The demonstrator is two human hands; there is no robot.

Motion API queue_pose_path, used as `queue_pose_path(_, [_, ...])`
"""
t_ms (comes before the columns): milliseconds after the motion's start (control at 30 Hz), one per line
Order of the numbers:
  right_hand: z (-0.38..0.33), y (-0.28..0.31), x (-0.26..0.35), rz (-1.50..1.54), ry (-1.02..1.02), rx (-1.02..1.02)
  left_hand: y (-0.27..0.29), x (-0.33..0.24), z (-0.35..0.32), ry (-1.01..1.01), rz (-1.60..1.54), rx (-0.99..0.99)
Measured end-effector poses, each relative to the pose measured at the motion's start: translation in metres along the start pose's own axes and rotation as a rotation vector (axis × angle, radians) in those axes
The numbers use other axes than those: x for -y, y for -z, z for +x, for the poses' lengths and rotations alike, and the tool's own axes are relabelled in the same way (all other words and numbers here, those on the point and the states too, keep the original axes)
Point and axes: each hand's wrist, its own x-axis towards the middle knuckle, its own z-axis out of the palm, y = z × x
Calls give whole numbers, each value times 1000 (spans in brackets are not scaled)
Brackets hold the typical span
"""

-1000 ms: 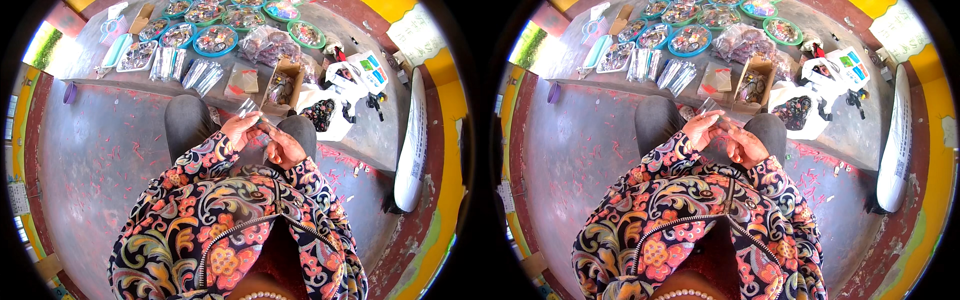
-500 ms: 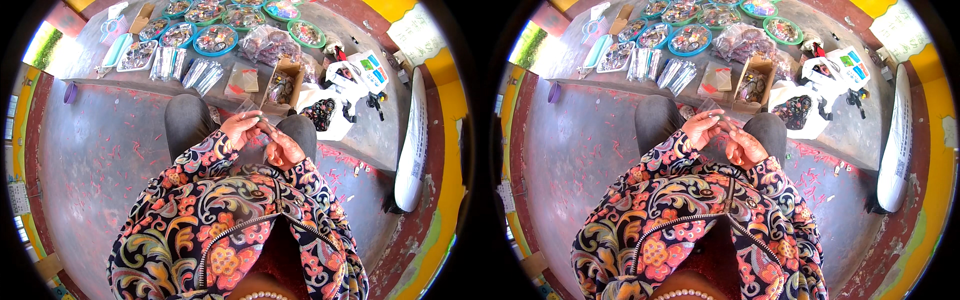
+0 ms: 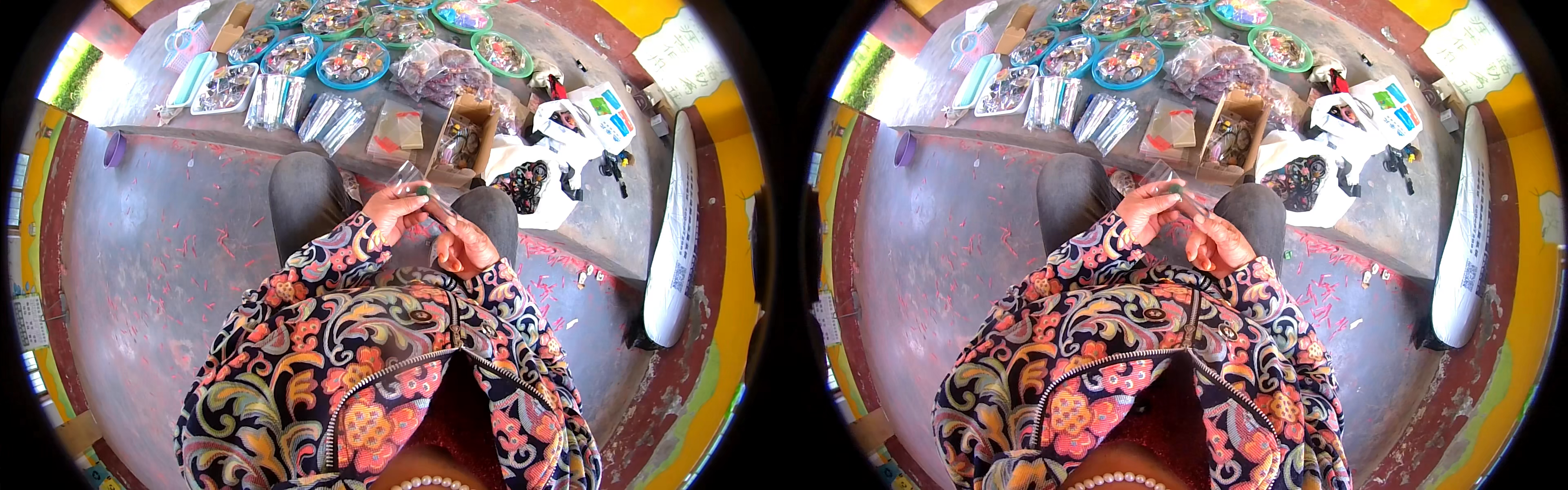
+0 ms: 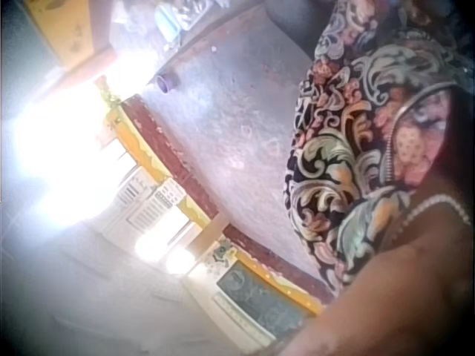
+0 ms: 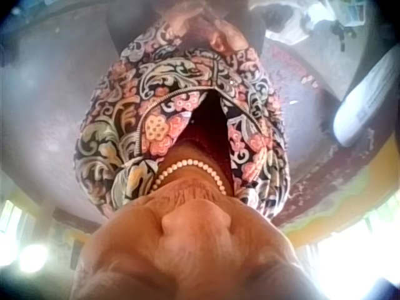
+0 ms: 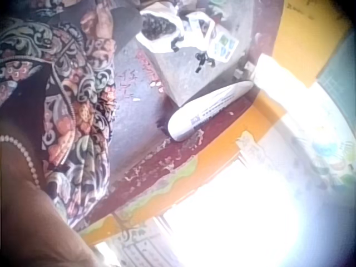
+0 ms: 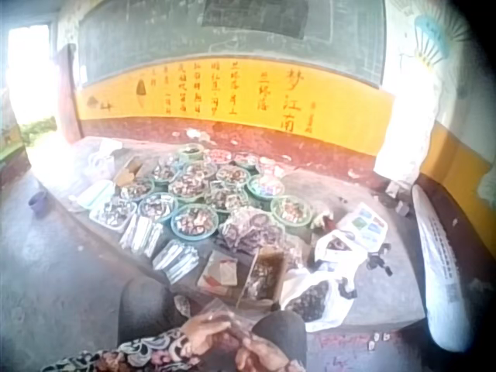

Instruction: The person sits on the floor and repeatedly picks up small hair accessories, places them into clear plastic bags, and seals the bags. The person handles the items one by one, organizing them into a pile of packaged goods.

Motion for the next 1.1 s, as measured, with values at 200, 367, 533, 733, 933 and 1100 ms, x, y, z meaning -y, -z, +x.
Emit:
queue_pose_path(200, [0,2,-1,24,3,-16,0,-1,-3,-14,-2,-35])
queue_pose_path(367, [-2,0,-3,15,17,-33,-3,-1,-3,-26,-26,-24])
queue_pose_path(533, [-2,-9,1,34,7,-6,-4,3,-3,-22,-14,-38])
queue_pose_path(733, [2,-3,-1,-127,-13,-3,-1,5,-2,-7,-50,-17])
queue_pose_path(933, [0,-8,2,-211,-69,-40,4,8,0,3,-25,40])
queue_pose_path(1100, [-2,-4,1,-153,-108,-23,-1,4,-5,61,79,43])
